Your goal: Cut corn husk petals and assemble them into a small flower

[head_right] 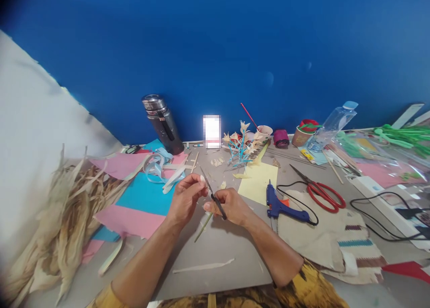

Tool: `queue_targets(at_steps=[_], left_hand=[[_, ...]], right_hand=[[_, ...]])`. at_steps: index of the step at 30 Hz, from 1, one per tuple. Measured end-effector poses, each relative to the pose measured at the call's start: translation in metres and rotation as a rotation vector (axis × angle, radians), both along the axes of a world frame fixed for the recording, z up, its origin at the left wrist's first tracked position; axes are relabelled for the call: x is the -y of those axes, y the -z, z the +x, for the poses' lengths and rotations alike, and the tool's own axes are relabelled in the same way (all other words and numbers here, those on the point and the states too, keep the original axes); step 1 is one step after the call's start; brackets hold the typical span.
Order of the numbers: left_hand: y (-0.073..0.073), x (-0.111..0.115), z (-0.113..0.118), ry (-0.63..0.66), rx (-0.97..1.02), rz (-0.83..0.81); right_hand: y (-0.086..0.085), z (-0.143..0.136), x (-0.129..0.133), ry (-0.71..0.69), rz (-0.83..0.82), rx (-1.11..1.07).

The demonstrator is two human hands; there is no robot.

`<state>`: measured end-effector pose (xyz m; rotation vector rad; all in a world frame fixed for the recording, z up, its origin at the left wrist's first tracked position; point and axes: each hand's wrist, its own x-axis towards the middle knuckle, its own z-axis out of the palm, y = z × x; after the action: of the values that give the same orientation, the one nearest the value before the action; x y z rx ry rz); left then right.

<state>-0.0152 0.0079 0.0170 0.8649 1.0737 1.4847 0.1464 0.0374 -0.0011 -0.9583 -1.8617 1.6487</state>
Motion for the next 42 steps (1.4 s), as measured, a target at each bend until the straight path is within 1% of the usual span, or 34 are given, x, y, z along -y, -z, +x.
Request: queue_targets(at_steps=[8, 12, 15, 19, 23, 28, 34, 42], left_hand=[[-0.001, 0.001, 0.001, -0.016, 0.010, 0.014], [-0.003, 0.000, 0.002, -0.044, 0.087, 0.001], [-0.003, -0.002, 0.000, -0.026, 0.153, -0.019], [-0.002, -0.005, -0.003, -0.010, 0.183, -0.014], [-0.002, -0.006, -0.006, -0.026, 0.152, 0.010], [0.000, -0.006, -0.006, -0.025, 0.082, 0.044], [0.003, -0.006, -0.008, -0.025, 0.033, 0.051], [0.001, -0.005, -0.007, -0.028, 0.046, 0.047]], right_hand=[[0.004, -0.001, -0.001, 0.002, -0.005, 0.007], [0.003, -0.002, -0.001, 0.019, -0.020, 0.008], [0.002, 0.000, -0.001, -0.014, -0.008, 0.003], [0.002, 0.003, -0.002, -0.075, 0.023, -0.008], [0.003, 0.004, -0.003, -0.106, 0.033, -0.022], [0.005, 0.004, -0.003, -0.104, 0.024, -0.041], [0.003, 0.004, -0.003, -0.079, 0.010, -0.031], [0.005, 0.002, -0.003, -0.028, 0.003, -0.015]])
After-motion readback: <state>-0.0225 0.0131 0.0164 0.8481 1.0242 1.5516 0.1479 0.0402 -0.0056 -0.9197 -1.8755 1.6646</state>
